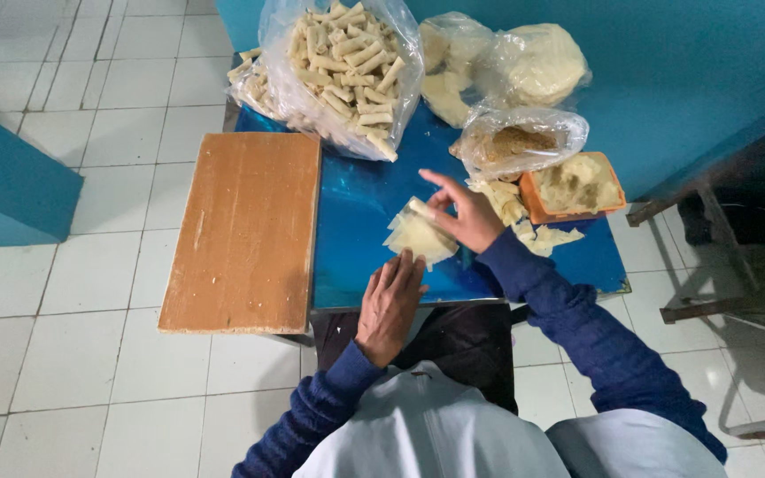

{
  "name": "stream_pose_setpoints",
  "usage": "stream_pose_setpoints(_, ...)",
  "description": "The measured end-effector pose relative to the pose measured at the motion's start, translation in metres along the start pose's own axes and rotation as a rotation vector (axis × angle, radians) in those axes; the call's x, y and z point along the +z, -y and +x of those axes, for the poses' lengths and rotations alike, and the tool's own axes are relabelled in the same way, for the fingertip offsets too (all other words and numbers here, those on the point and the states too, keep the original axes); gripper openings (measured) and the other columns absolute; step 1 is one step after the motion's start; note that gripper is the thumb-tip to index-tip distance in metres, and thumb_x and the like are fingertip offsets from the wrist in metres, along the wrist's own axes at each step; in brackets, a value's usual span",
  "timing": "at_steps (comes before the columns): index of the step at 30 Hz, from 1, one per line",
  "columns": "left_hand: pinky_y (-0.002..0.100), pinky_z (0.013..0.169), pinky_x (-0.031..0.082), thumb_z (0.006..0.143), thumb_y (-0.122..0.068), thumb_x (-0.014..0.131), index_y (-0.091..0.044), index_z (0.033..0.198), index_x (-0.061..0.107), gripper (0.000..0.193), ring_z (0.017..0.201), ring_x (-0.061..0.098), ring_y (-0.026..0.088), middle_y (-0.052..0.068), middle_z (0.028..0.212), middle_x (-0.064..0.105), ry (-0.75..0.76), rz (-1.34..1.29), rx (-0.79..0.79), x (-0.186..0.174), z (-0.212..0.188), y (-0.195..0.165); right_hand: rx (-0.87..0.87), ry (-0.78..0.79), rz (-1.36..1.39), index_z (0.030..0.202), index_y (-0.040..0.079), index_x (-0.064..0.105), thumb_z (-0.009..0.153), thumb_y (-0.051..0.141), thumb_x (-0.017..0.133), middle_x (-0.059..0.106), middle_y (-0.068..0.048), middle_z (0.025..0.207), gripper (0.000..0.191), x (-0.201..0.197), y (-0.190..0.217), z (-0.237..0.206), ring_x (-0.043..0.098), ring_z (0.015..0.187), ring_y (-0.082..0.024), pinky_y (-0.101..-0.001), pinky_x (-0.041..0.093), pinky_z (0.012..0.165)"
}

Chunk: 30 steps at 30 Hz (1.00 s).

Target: The person sits at a blue table and makes filled pastries. They spoon brown filling from a plastic bag onto small square dough wrappers, fold each wrapper over the filling by hand, and set the folded pieces on the table, repeating the cycle. Bags of rolled dough sticks and a container of dough sit nearby.

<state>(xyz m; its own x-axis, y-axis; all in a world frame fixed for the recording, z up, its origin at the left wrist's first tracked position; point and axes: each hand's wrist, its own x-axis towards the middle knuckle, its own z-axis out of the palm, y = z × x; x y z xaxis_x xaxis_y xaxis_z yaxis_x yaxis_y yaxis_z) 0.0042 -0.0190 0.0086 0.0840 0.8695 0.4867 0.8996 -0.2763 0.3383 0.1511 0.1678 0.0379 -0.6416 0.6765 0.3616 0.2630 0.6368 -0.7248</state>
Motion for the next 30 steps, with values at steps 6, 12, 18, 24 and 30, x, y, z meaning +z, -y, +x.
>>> stream_pose_setpoints(6, 0.044, 0.104, 0.043, 0.095, -0.02, 0.065, -0.005, 0.14, 0.055, 0.048, 0.128, 0.051, 0.034, 0.018, 0.141, 0.053, -0.014, -0.024, 0.011, -0.007, 0.001, -0.004, 0.057, -0.135, 0.258, 0.157, 0.009, 0.042, 0.108, 0.024, 0.064, 0.069, -0.008, 0.114, 0.056, -0.046, 0.019, 0.115, 0.065, 0.099, -0.013, -0.0292, 0.056, 0.086)
stream_pose_setpoints(12, 0.045, 0.102, 0.044, 0.094, -0.021, 0.068, -0.01, 0.139, 0.056, 0.048, 0.127, 0.052, 0.035, 0.018, 0.14, 0.052, -0.005, -0.018, 0.004, -0.011, 0.001, -0.005, -0.285, -0.2, 0.288, 0.15, 0.003, 0.055, 0.119, 0.021, 0.059, 0.069, -0.012, 0.136, 0.036, -0.099, 0.044, 0.122, 0.068, 0.12, -0.015, -0.0308, 0.056, 0.104)
stream_pose_setpoints(18, 0.046, 0.1, 0.045, 0.09, -0.025, 0.072, -0.013, 0.138, 0.059, 0.051, 0.125, 0.052, 0.035, 0.02, 0.14, 0.052, -0.006, 0.025, 0.017, -0.011, 0.004, -0.006, 0.096, -0.218, -0.442, 0.11, 0.012, 0.079, 0.105, 0.019, 0.067, 0.076, -0.009, 0.097, 0.015, -0.156, 0.008, 0.038, 0.067, 0.078, -0.022, -0.035, 0.052, 0.07)
stream_pose_setpoints(24, 0.047, 0.099, 0.045, 0.09, -0.027, 0.072, -0.015, 0.138, 0.06, 0.051, 0.126, 0.052, 0.037, 0.021, 0.141, 0.05, 0.012, 0.02, 0.018, -0.015, 0.003, -0.008, 0.115, -0.188, -0.772, 0.094, 0.015, 0.078, 0.093, 0.021, 0.072, 0.074, -0.011, 0.087, 0.009, -0.148, -0.043, 0.012, 0.07, 0.079, -0.033, -0.0459, 0.055, 0.071)
stream_pose_setpoints(30, 0.048, 0.101, 0.044, 0.09, -0.027, 0.07, -0.015, 0.139, 0.059, 0.051, 0.127, 0.05, 0.037, 0.022, 0.143, 0.05, 0.032, 0.011, 0.014, -0.014, 0.003, -0.008, 0.233, -0.227, -0.968, 0.088, 0.018, 0.077, 0.09, 0.023, 0.074, 0.072, -0.011, 0.082, 0.006, -0.132, -0.07, 0.002, 0.069, 0.079, -0.035, -0.0474, 0.054, 0.07)
